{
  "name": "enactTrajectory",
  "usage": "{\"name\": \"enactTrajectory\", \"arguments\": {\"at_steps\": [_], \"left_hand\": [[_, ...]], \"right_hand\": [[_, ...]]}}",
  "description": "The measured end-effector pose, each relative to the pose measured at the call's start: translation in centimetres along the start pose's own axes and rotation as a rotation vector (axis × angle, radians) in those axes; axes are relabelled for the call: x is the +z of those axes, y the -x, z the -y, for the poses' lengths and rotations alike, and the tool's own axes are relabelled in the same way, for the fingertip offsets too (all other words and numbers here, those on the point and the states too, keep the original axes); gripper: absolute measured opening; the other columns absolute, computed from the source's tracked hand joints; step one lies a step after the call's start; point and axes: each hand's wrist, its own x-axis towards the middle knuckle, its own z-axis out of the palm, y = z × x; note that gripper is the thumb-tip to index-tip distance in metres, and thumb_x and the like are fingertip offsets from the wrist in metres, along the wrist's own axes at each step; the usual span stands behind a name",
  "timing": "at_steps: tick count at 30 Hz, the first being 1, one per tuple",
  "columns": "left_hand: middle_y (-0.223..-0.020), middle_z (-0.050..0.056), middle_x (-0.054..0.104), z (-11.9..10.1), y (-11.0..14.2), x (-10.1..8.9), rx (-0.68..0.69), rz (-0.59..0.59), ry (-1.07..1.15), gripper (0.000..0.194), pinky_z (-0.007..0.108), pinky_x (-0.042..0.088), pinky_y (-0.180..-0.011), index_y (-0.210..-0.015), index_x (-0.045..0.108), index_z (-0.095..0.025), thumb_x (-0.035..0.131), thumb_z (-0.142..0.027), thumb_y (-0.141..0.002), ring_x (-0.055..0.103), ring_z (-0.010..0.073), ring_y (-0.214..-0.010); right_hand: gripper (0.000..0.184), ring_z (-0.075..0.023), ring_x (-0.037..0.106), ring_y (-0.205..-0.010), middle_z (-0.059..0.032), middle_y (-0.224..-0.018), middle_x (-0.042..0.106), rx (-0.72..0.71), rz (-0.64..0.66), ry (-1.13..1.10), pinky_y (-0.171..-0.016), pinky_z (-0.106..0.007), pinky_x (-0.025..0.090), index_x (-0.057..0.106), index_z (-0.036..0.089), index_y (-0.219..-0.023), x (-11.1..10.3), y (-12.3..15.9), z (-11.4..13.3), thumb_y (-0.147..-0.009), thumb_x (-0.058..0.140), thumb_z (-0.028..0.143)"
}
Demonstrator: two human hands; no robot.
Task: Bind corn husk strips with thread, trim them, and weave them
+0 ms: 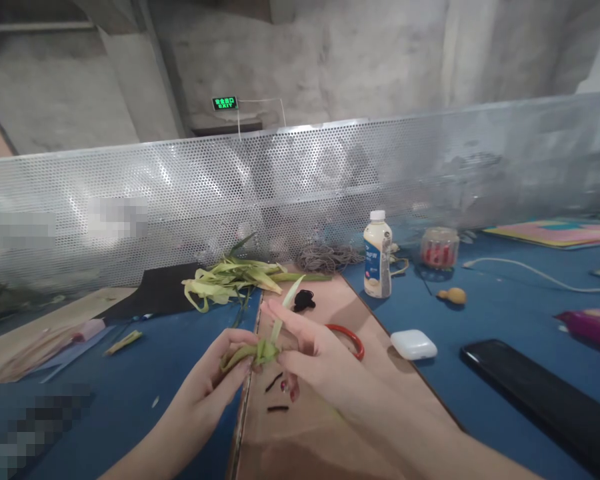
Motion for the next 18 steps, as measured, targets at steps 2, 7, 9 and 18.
{"name": "enactTrajectory", "arguments": {"at_steps": [2, 7, 9, 18], "left_hand": [[-0.08, -0.001, 0.055, 0.17, -0.03, -0.12, 0.015, 0.018, -0.029, 0.014, 0.023, 0.038, -0.069, -0.095, 0.044, -0.022, 0.035, -0.017, -0.086, 0.052, 0.0127, -0.075], [-0.085, -0.002, 0.055, 0.72, -0.03, -0.28, 0.052, 0.036, -0.067, 0.019, 0.022, 0.039, -0.069, -0.099, 0.044, -0.025, 0.037, -0.014, -0.085, 0.052, 0.0128, -0.081], [-0.083, -0.002, 0.054, 0.9, 0.02, -0.34, 0.054, 0.043, -0.084, 0.018, 0.022, 0.039, -0.069, -0.099, 0.043, -0.025, 0.038, -0.015, -0.085, 0.053, 0.0134, -0.081], [-0.102, 0.003, 0.056, 0.57, -0.07, -0.63, 0.004, 0.075, -0.094, 0.037, 0.028, 0.042, -0.076, -0.109, 0.042, -0.025, 0.038, -0.004, -0.078, 0.056, 0.0157, -0.086]], "right_hand": [[0.065, -0.008, 0.042, -0.048, 0.0061, -0.054, 0.047, -0.012, -0.022, -0.018, -0.049, -0.02, 0.038, 0.027, 0.032, -0.134, -0.04, 0.02, -0.07, -0.076, 0.046, 0.008], [0.067, -0.008, 0.04, -0.05, 0.0049, -0.06, 0.053, -0.004, -0.032, -0.034, -0.048, -0.02, 0.037, 0.028, 0.033, -0.133, -0.13, -0.06, -0.18, -0.074, 0.044, 0.006], [0.068, -0.0083, 0.039, -0.049, 0.0059, -0.056, 0.05, 0.007, -0.04, -0.029, -0.047, -0.02, 0.035, 0.027, 0.034, -0.133, -0.19, -0.05, -0.21, -0.073, 0.043, 0.005], [0.059, -0.0061, 0.035, -0.051, 0.0004, -0.101, 0.059, -0.02, -0.088, -0.034, -0.05, -0.02, 0.034, 0.041, 0.036, -0.126, 0.03, -0.03, 0.3, -0.073, 0.046, 0.01]]}}
